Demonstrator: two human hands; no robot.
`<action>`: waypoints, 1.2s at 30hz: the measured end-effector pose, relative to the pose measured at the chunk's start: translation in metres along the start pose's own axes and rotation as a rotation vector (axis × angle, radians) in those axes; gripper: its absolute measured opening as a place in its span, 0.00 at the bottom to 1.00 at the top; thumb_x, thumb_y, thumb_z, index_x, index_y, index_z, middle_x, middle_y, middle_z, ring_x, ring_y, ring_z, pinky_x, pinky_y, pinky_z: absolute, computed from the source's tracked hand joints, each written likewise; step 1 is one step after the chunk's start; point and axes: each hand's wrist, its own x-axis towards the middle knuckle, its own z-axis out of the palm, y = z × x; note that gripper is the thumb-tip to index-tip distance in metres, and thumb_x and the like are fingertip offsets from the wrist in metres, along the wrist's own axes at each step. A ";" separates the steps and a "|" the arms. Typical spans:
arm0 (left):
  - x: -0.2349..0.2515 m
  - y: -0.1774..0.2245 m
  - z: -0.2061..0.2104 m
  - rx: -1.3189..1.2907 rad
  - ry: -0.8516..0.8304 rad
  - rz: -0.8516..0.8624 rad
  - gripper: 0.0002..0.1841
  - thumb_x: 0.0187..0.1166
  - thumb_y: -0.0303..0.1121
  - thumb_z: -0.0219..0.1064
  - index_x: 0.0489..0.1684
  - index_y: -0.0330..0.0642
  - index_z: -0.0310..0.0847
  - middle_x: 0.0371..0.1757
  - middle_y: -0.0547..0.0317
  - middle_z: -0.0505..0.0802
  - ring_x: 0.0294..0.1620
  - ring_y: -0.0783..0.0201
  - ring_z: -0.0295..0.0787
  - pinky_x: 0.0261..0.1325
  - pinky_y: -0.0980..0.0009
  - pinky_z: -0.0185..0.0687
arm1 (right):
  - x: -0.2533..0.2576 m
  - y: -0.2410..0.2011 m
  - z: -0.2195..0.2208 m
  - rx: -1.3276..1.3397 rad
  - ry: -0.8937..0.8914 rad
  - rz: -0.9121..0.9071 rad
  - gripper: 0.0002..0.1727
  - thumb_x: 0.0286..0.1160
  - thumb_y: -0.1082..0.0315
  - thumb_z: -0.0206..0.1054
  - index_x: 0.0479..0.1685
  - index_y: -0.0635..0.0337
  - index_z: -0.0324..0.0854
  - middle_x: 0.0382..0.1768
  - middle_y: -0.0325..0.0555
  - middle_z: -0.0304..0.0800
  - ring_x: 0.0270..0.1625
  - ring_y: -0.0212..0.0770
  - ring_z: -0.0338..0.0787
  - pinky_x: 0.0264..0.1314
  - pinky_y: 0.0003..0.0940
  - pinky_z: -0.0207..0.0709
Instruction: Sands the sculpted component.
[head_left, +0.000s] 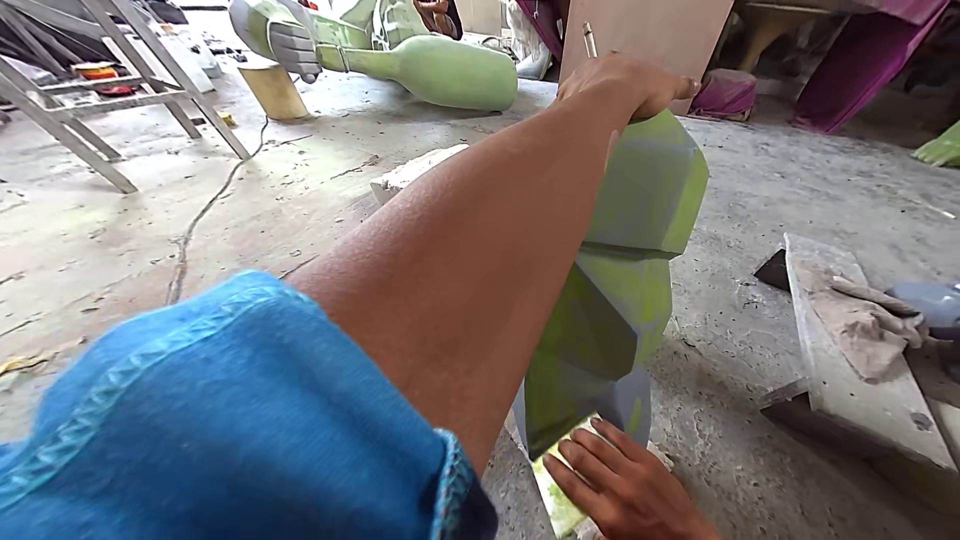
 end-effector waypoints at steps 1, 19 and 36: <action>-0.001 0.001 0.001 0.011 0.002 0.000 0.50 0.67 0.84 0.48 0.67 0.49 0.87 0.73 0.46 0.86 0.78 0.47 0.78 0.73 0.36 0.70 | 0.003 0.001 0.003 -0.004 -0.009 0.008 0.21 0.83 0.69 0.58 0.72 0.43 0.81 0.67 0.37 0.88 0.76 0.41 0.82 0.84 0.47 0.72; -0.006 0.017 0.005 -0.032 0.028 -0.030 0.55 0.53 0.88 0.57 0.61 0.44 0.88 0.67 0.43 0.88 0.71 0.46 0.83 0.65 0.36 0.77 | 0.001 0.036 -0.012 -0.068 0.037 0.016 0.21 0.81 0.70 0.60 0.71 0.44 0.82 0.66 0.39 0.89 0.72 0.42 0.85 0.79 0.43 0.76; -0.002 0.033 0.009 0.031 0.009 -0.008 0.57 0.54 0.89 0.54 0.61 0.42 0.87 0.66 0.41 0.88 0.70 0.45 0.83 0.62 0.35 0.76 | -0.008 0.035 -0.010 -0.053 0.062 0.080 0.25 0.76 0.66 0.65 0.74 0.42 0.81 0.69 0.40 0.87 0.76 0.43 0.82 0.83 0.44 0.73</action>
